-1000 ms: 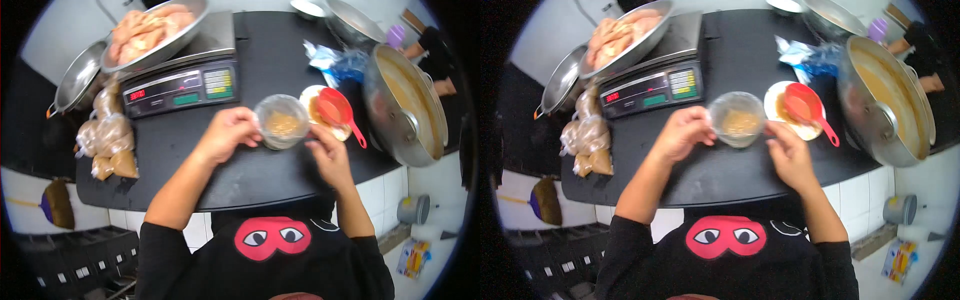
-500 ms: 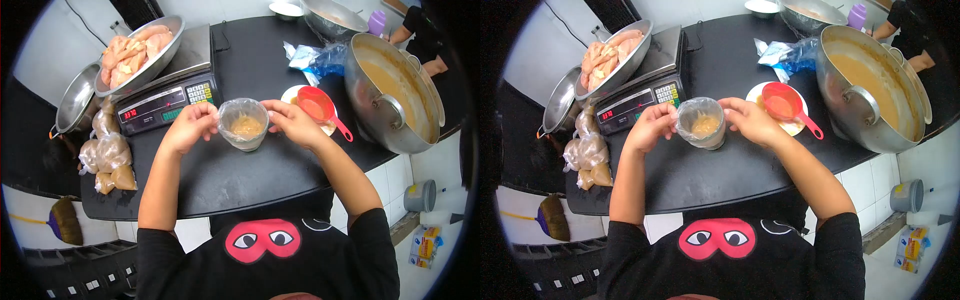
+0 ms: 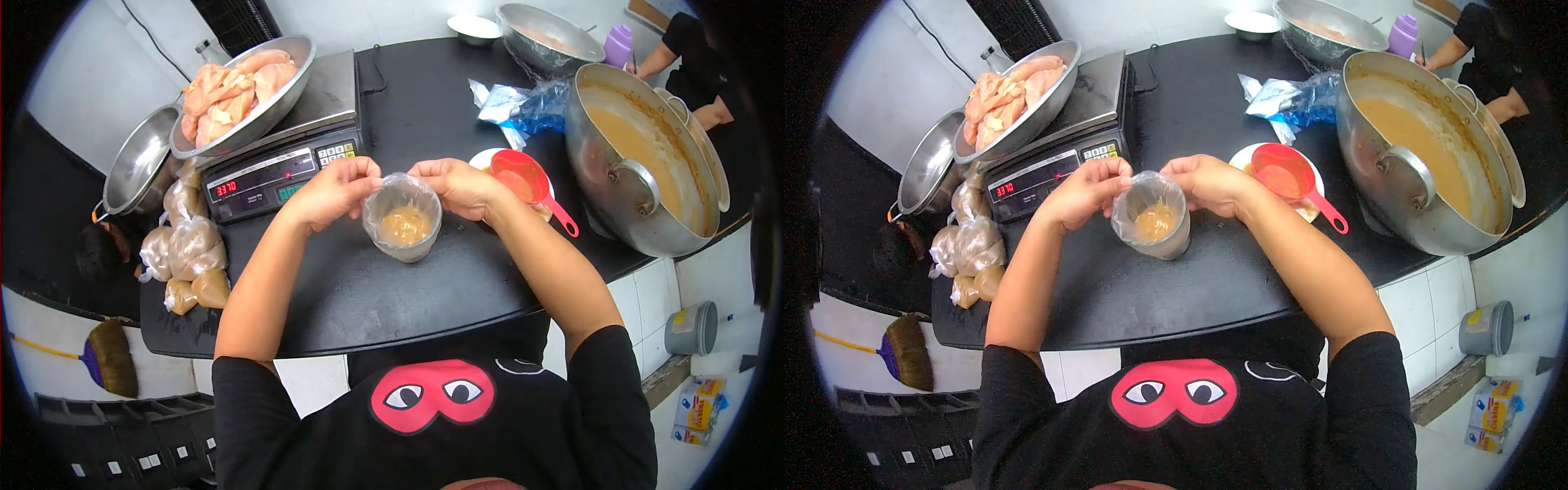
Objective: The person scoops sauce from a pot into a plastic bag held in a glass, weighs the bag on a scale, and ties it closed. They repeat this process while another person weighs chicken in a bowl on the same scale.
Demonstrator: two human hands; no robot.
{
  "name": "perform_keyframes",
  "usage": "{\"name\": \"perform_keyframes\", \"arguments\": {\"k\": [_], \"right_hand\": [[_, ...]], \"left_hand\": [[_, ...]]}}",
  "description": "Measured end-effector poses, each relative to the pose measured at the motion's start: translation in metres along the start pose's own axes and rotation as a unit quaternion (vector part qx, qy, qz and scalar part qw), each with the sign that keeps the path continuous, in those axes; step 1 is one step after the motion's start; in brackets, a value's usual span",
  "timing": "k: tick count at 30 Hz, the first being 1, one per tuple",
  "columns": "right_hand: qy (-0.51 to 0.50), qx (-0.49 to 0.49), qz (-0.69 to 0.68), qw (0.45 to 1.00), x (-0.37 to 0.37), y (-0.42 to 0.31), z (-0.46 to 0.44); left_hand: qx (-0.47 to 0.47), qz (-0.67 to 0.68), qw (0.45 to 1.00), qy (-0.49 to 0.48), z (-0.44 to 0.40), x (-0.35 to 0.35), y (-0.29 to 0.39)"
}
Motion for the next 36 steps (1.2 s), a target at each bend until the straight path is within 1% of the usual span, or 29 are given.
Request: {"name": "perform_keyframes", "arguments": {"k": [2,5,9,12,14,17,18,20,21,24,25,28,29,32,34,35,36], "right_hand": [[-0.031,0.009,0.023,0.999,0.003,0.000,-0.002],[-0.052,0.028,0.023,0.998,0.007,-0.002,0.000],[-0.047,0.046,-0.004,0.998,0.013,-0.012,0.010],[-0.067,0.015,0.041,0.997,0.009,-0.015,0.008],[-0.086,0.019,0.067,0.994,0.007,-0.019,0.005],[-0.098,0.032,0.089,0.991,0.005,-0.022,0.003],[-0.100,0.037,0.093,0.990,0.005,-0.022,0.002],[-0.096,0.048,0.058,0.993,0.011,-0.023,0.005],[-0.094,0.053,0.040,0.993,0.014,-0.023,0.007],[-0.083,0.057,0.068,0.993,0.018,-0.023,0.008],[-0.075,0.062,0.068,0.993,0.018,-0.022,0.008],[-0.066,0.072,0.063,0.993,0.016,-0.022,0.008],[-0.071,0.070,0.058,0.993,0.015,-0.022,0.011],[-0.078,0.067,0.031,0.994,0.008,-0.015,0.027],[-0.078,0.049,0.038,0.995,0.009,-0.005,0.041],[-0.086,0.041,0.114,0.989,0.011,-0.002,0.046],[-0.082,-0.001,0.232,0.969,0.015,0.002,0.049]], "left_hand": [[0.003,-0.045,0.999,-0.010,0.000,0.005,0.004],[0.058,-0.153,0.986,-0.009,-0.001,0.011,0.005],[0.058,-0.200,0.978,0.000,0.001,0.014,0.008],[0.065,-0.231,0.971,0.004,-0.001,0.014,0.011],[0.068,-0.263,0.962,0.006,-0.001,0.017,0.019],[0.098,-0.303,0.948,0.014,-0.003,0.019,0.023],[0.100,-0.275,0.956,0.019,-0.005,0.017,0.022],[0.101,-0.220,0.970,0.031,-0.008,0.011,0.019],[0.093,-0.127,0.987,0.019,-0.010,0.009,0.018],[0.101,-0.027,0.994,0.026,-0.011,0.006,0.022],[0.118,0.002,0.993,0.029,-0.014,0.001,0.016],[0.058,0.028,0.996,0.061,-0.001,-0.006,0.012],[0.026,0.046,0.998,0.035,0.004,-0.015,-0.001],[-0.017,0.179,0.982,0.048,0.043,-0.007,-0.023],[0.012,0.157,0.988,0.007,0.065,0.003,-0.047],[0.058,0.107,0.992,0.036,0.071,0.013,-0.053],[0.001,0.063,0.995,0.075,0.083,0.028,-0.050]]}}
Point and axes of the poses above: each hand's wrist, its own z-axis away from the middle knuckle, its own x-axis out of the palm, y = z × x, the point moved 2 cm from there along -z, towards the middle knuckle, and after that the axes turned 3 degrees about -y, right-handed, at the moved point
